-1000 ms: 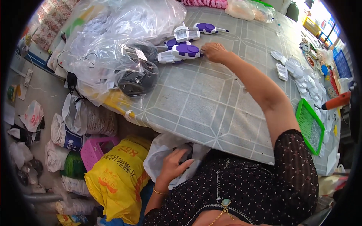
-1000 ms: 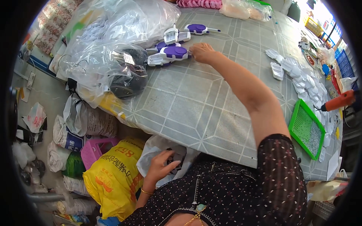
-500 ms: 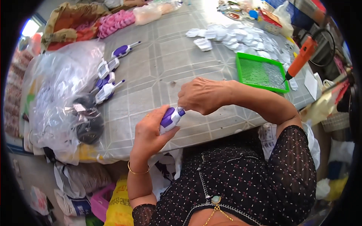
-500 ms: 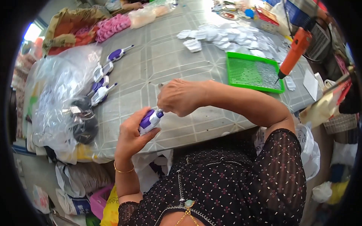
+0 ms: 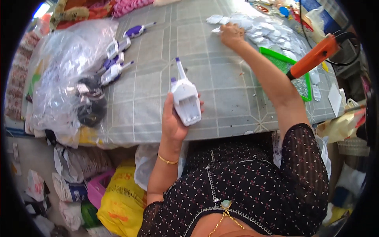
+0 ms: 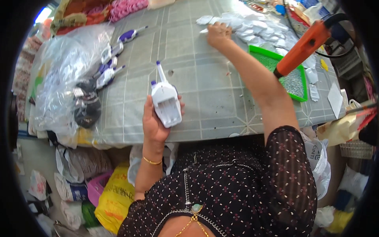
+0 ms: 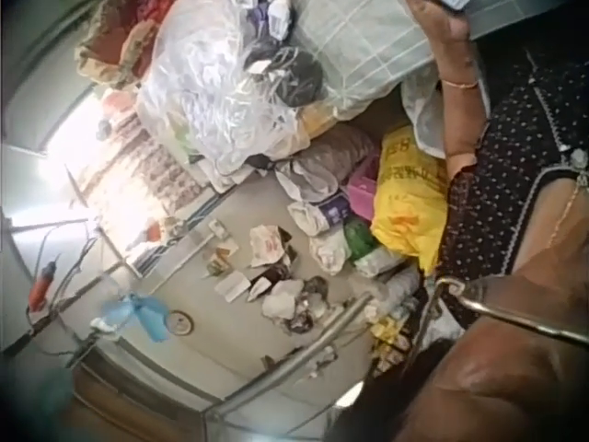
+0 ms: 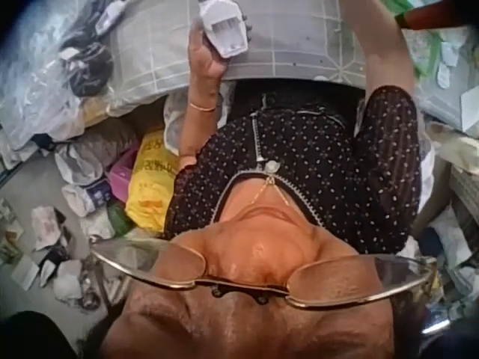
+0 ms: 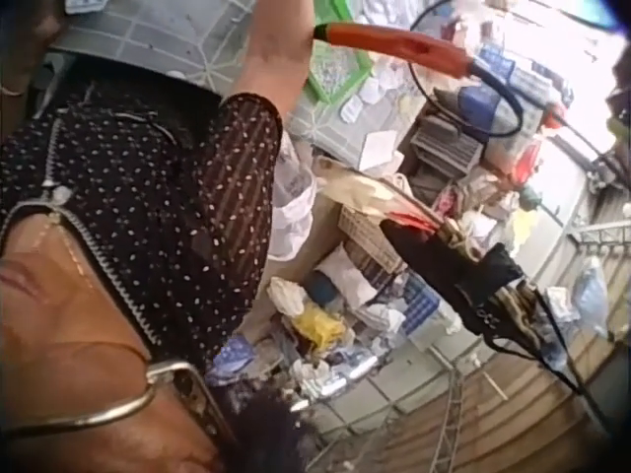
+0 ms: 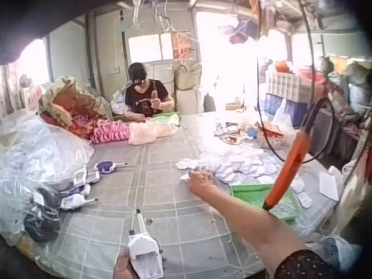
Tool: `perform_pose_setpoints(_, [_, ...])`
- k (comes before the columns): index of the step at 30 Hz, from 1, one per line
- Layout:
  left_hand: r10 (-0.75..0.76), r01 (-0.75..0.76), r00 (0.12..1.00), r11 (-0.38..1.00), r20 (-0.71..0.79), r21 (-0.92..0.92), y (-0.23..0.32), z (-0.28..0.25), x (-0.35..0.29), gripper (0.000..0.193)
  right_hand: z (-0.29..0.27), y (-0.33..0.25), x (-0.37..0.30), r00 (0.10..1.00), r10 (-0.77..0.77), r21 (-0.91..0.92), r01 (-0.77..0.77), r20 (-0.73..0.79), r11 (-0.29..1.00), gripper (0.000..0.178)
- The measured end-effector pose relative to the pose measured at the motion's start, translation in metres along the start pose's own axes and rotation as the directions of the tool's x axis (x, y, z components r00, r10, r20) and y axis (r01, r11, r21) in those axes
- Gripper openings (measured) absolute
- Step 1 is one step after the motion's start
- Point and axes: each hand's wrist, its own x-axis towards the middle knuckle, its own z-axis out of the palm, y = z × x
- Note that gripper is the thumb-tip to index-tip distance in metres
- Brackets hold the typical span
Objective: The person is assembling plastic toy housing components using an electric screwdriver at a workbench.
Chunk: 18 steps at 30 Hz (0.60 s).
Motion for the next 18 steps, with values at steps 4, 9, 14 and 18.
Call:
perform_pose_setpoints(4, [0.060,-0.055,0.996,0.995,0.062,-0.084,-0.001,-0.003,0.013,0.065,-0.035,0.002,-0.003,0.992,-0.024,0.080,0.034,-0.124,0.996,0.026])
perform_pose_setpoints(9, [0.120,-0.119,0.993,0.977,-0.005,-0.178,-0.011,-0.004,0.019,0.065,-0.083,-0.033,-0.059,0.987,-0.032,0.673,0.133,-0.160,0.727,0.028])
perform_pose_setpoints(14, [0.073,-0.067,0.997,0.981,0.027,-0.183,-0.026,-0.001,0.027,0.065,-0.036,-0.022,-0.055,0.970,-0.201,0.338,0.237,-0.137,0.911,0.045])
perform_pose_setpoints(18, [0.059,-0.051,0.998,0.978,0.034,-0.200,-0.027,-0.003,0.026,0.066,-0.015,-0.016,-0.043,0.945,-0.323,0.327,0.288,0.058,0.900,0.050])
